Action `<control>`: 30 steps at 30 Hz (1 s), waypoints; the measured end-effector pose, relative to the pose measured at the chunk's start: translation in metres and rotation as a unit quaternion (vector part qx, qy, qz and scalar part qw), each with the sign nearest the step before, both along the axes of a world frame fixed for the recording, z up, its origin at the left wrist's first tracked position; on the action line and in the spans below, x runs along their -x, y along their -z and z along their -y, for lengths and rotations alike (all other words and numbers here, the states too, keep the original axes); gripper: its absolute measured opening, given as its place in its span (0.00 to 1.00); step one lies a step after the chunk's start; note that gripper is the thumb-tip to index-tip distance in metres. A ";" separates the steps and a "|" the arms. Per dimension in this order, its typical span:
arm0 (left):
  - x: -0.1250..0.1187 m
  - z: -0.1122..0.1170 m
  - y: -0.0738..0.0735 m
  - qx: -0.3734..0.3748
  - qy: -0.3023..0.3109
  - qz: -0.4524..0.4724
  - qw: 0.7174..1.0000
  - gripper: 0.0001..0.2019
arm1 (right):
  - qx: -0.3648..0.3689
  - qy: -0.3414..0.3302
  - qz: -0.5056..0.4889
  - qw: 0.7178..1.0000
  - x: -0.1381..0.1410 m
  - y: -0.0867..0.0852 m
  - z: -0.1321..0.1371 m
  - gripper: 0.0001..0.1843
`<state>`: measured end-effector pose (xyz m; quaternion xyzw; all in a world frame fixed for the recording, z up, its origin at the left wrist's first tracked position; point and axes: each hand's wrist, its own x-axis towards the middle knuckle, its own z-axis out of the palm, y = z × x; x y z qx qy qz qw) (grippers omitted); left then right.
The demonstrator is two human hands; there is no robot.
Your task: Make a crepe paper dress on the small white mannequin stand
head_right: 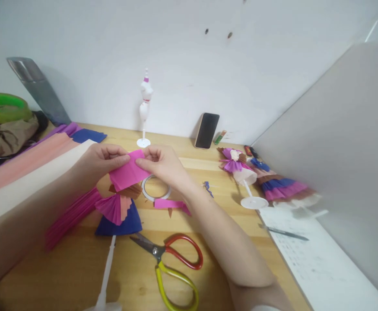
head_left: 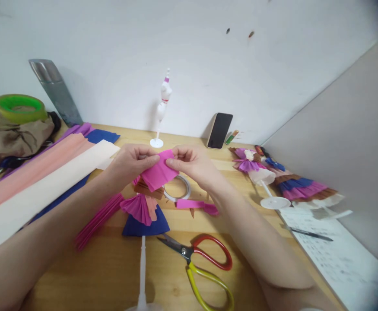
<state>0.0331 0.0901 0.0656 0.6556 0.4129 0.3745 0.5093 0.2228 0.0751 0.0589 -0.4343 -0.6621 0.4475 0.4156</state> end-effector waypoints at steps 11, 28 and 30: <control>-0.007 0.005 0.005 -0.043 -0.082 0.106 0.990 0.10 | 0.054 0.013 -0.119 0.991 -0.001 0.000 -0.003 0.14; -0.004 0.009 -0.002 -0.001 -0.018 0.055 0.998 0.08 | 0.032 -0.150 0.470 0.869 -0.041 -0.015 0.012 0.04; -0.005 0.012 -0.003 0.021 -0.004 0.073 0.997 0.08 | 0.056 -0.159 0.532 0.830 -0.035 -0.005 0.019 0.10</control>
